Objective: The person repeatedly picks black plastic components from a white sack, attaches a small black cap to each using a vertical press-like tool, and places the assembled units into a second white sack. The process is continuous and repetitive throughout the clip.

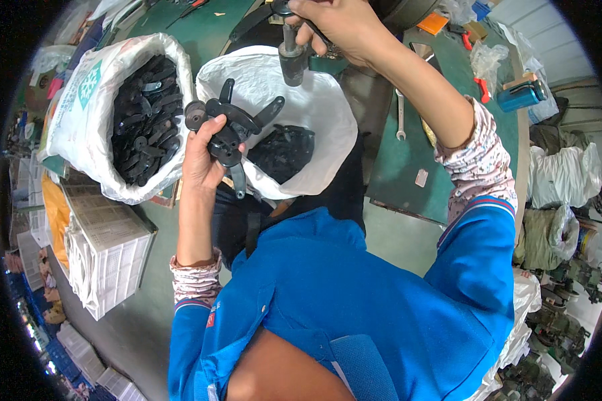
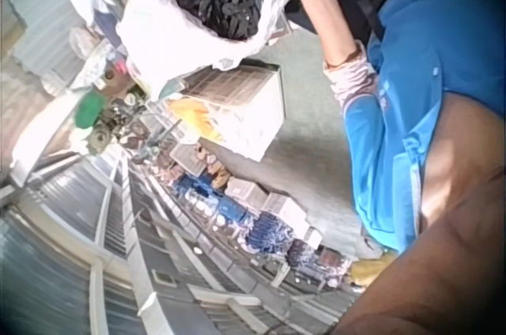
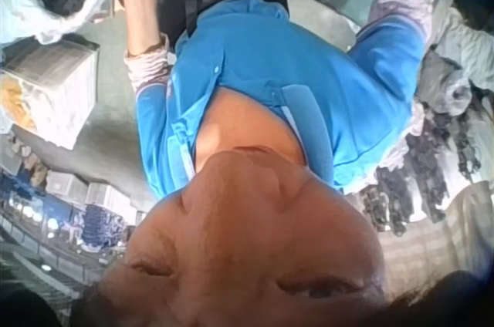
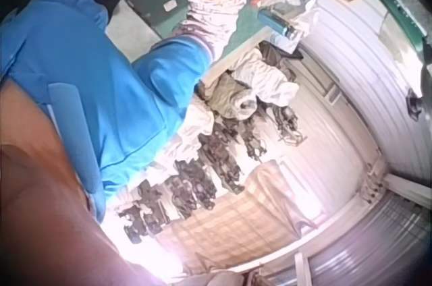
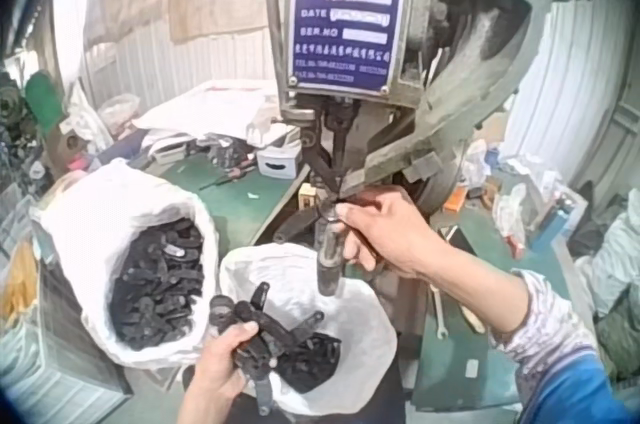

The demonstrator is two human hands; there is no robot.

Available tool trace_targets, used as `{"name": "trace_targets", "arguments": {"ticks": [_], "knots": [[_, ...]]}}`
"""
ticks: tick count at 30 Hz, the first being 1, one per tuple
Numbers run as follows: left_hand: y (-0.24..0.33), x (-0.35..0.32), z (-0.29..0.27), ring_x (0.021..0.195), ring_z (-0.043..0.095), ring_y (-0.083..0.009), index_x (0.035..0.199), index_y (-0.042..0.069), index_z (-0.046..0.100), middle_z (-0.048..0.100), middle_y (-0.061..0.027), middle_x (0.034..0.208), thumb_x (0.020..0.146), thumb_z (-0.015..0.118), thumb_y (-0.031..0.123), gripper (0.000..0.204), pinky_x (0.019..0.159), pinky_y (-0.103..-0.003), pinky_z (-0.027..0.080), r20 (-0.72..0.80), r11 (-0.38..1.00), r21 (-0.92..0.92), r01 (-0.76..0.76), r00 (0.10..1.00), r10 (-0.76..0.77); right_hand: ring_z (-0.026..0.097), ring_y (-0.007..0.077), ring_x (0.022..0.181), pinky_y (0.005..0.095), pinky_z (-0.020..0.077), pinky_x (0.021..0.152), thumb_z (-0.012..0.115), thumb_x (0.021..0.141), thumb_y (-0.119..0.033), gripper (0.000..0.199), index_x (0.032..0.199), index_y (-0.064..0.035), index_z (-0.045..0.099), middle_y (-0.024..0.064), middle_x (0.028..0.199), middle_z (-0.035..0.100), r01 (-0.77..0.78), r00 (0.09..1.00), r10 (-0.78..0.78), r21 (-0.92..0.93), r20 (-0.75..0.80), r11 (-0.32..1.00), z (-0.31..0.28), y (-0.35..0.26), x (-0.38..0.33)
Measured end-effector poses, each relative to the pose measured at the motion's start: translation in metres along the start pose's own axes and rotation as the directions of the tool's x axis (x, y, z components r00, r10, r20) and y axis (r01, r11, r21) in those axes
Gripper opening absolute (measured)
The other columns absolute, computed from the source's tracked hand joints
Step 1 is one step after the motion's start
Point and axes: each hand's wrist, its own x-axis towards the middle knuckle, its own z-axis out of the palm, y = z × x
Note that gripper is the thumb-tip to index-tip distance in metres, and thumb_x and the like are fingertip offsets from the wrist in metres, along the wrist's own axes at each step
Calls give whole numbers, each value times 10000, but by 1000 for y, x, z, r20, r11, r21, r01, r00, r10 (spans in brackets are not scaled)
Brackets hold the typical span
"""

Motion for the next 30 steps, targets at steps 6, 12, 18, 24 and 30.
{"name": "trace_targets", "arguments": {"ticks": [6, 12, 18, 24, 30], "knots": [[3, -3, 7, 639, 649, -190, 913, 0, 590, 645, -112, 821, 825, 651, 60, 123, 482, -339, 565, 14, 997, 79, -7, 1000, 6, 552, 98, 518, 228, 408, 435, 542, 949, -187, 229, 1076, 0, 581, 64, 736, 627, -49, 998, 47, 53, 41, 997, -4, 43, 2], [-3, -1, 5, 642, 647, -188, 945, 3, 585, 646, -107, 833, 814, 665, 57, 163, 491, -327, 560, 55, 979, 203, 19, 998, -31, 680, 229, 759, 315, 521, 641, 591, 873, -513, 569, 1127, -5, 564, 139, 889, 673, 177, 982, -145, -333, 119, 926, 18, 89, -48], [-16, 2, 16, 662, 655, -200, 944, -3, 608, 660, -127, 877, 799, 668, 60, 170, 509, -334, 561, 50, 985, 144, 95, 993, -103, 624, 155, 670, 303, 489, 625, 640, 895, -236, 349, 1166, -30, 563, 133, 809, 664, 304, 908, -87, -499, 411, 812, 38, 99, -75], [-24, 6, 6, 836, 674, -243, 1013, 6, 576, 668, -185, 988, 799, 678, 96, 253, 585, -368, 562, 25, 992, 53, 118, 993, -120, 581, 80, 639, 228, 476, 536, 563, 948, -156, 216, 1066, 20, 525, 66, 755, 621, 72, 997, -63, -187, 54, 980, 31, 105, -76], [-46, 1, 22, 640, 632, -171, 938, 25, 599, 652, -99, 778, 833, 661, 67, 129, 515, -301, 529, 19, 989, 133, 65, 997, -68, 617, 119, 782, 264, 508, 665, 569, 939, -132, 178, 1013, 16, 504, 80, 836, 624, 72, 982, -15, -298, 188, 952, 47, 108, -79]]}}
